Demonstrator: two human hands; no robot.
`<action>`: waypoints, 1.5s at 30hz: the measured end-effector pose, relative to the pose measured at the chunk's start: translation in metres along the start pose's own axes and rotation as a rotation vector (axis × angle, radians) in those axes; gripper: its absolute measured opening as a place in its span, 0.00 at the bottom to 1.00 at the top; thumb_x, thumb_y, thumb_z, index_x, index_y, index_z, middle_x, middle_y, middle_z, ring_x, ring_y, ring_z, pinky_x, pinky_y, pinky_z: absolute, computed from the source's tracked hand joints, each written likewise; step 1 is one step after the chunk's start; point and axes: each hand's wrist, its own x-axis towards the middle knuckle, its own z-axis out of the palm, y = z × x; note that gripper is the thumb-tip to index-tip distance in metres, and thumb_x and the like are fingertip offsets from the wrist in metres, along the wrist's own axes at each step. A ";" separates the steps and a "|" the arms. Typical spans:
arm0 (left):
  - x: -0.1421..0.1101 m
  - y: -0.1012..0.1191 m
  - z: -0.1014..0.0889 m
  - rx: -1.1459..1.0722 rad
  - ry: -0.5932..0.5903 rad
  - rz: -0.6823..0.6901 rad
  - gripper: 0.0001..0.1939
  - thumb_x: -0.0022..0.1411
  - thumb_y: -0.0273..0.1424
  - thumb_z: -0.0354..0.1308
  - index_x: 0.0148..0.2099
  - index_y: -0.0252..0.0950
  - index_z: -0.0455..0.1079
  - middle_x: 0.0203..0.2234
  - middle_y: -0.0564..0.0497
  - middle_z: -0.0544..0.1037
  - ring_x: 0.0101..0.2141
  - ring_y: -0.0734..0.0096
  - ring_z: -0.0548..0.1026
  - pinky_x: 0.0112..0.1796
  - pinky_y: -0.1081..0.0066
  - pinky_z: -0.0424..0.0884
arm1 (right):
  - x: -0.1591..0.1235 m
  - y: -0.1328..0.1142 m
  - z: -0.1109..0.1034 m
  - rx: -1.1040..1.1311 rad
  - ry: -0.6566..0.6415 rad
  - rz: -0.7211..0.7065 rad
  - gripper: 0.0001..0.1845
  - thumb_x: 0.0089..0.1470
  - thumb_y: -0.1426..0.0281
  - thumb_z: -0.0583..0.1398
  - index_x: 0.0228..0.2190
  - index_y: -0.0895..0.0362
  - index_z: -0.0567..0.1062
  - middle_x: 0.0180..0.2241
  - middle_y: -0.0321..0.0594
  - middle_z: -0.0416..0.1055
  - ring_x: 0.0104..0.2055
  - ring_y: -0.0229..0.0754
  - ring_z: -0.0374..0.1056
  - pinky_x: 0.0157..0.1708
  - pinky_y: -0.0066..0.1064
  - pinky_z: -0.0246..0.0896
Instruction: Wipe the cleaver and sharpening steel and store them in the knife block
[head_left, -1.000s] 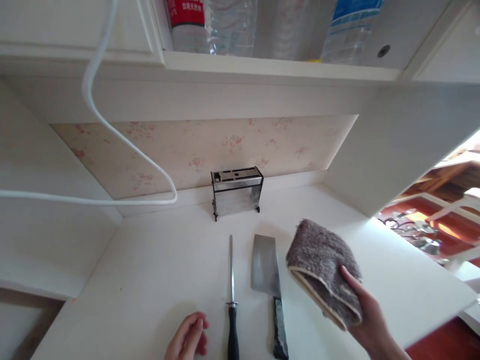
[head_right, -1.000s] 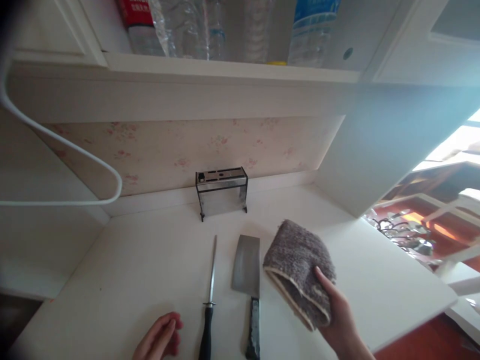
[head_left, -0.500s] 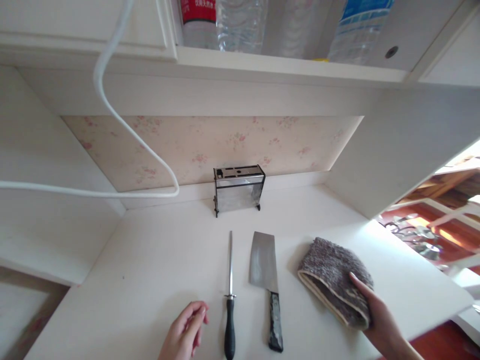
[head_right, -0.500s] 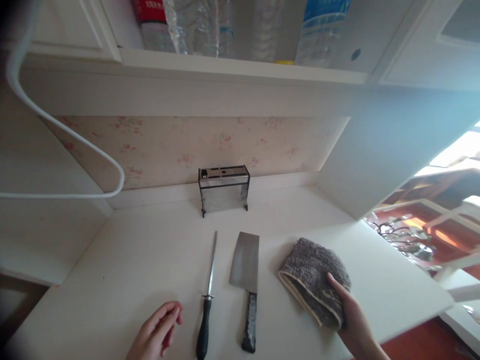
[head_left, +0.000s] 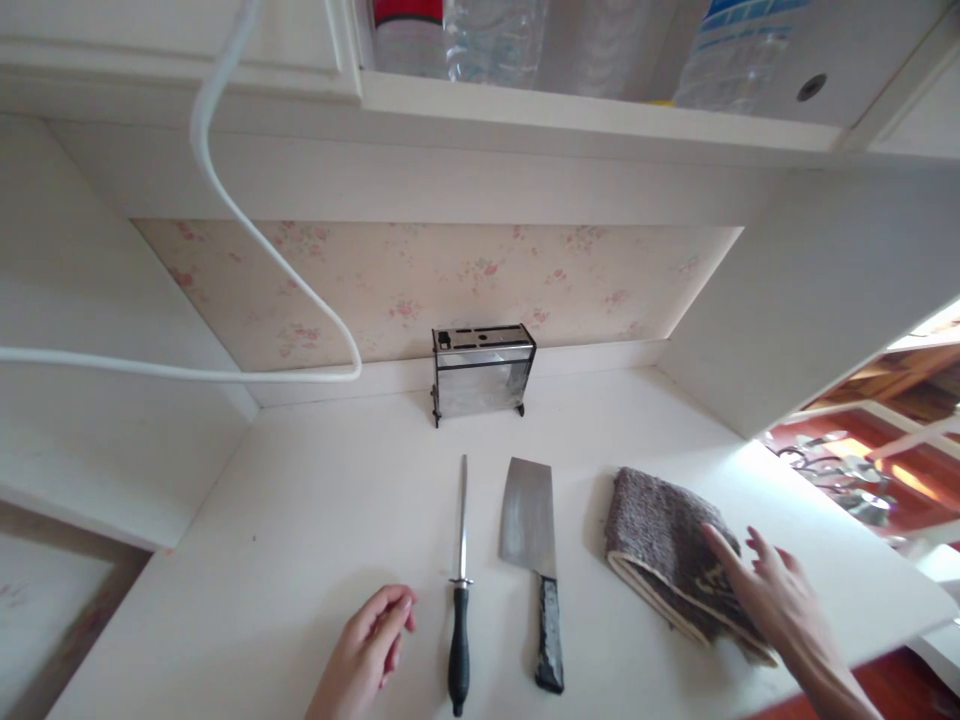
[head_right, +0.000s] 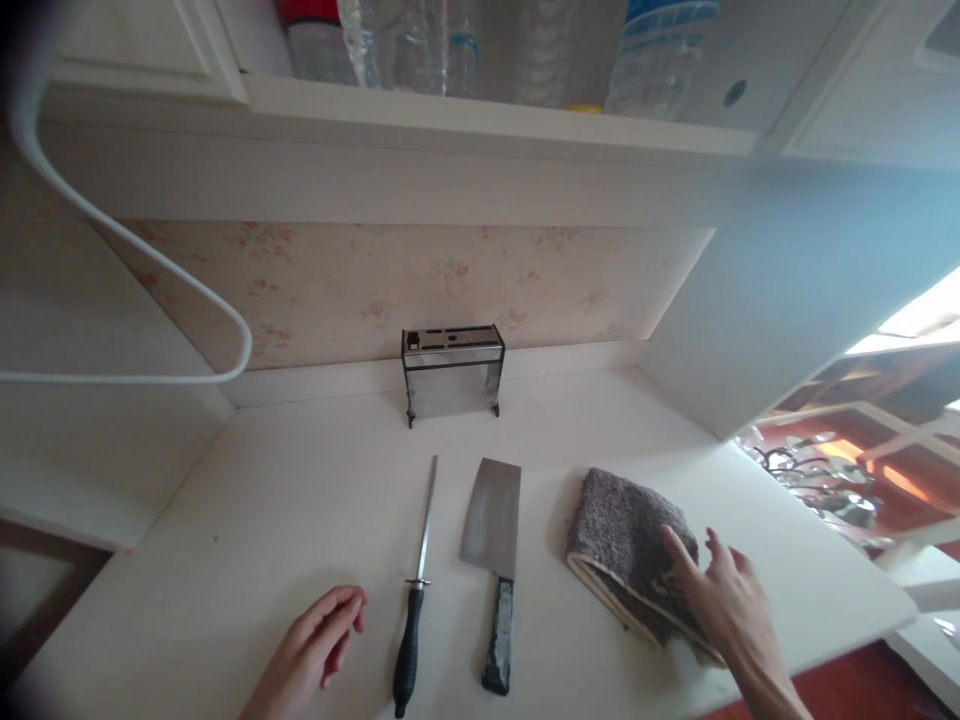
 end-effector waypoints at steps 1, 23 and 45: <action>0.002 0.002 -0.002 0.001 -0.011 -0.004 0.25 0.52 0.55 0.58 0.38 0.37 0.70 0.26 0.54 0.71 0.19 0.78 0.59 0.18 0.77 0.50 | -0.004 -0.005 -0.002 -0.085 0.057 -0.072 0.45 0.47 0.42 0.57 0.54 0.62 0.69 0.51 0.61 0.68 0.46 0.59 0.70 0.50 0.51 0.61; 0.050 0.024 0.010 0.056 -0.043 0.122 0.20 0.59 0.47 0.54 0.39 0.35 0.70 0.20 0.60 0.55 0.21 0.77 0.50 0.22 0.75 0.46 | -0.140 -0.106 0.046 -0.180 -0.913 -0.803 0.23 0.63 0.53 0.49 0.33 0.52 0.76 0.21 0.33 0.69 0.23 0.36 0.66 0.26 0.25 0.56; 0.048 0.018 0.009 0.140 -0.128 0.239 0.19 0.62 0.47 0.51 0.38 0.36 0.70 0.20 0.59 0.59 0.23 0.74 0.57 0.25 0.73 0.53 | -0.044 -0.309 -0.061 0.858 0.009 -0.524 0.20 0.42 0.58 0.70 0.33 0.59 0.77 0.20 0.40 0.76 0.21 0.46 0.75 0.21 0.35 0.76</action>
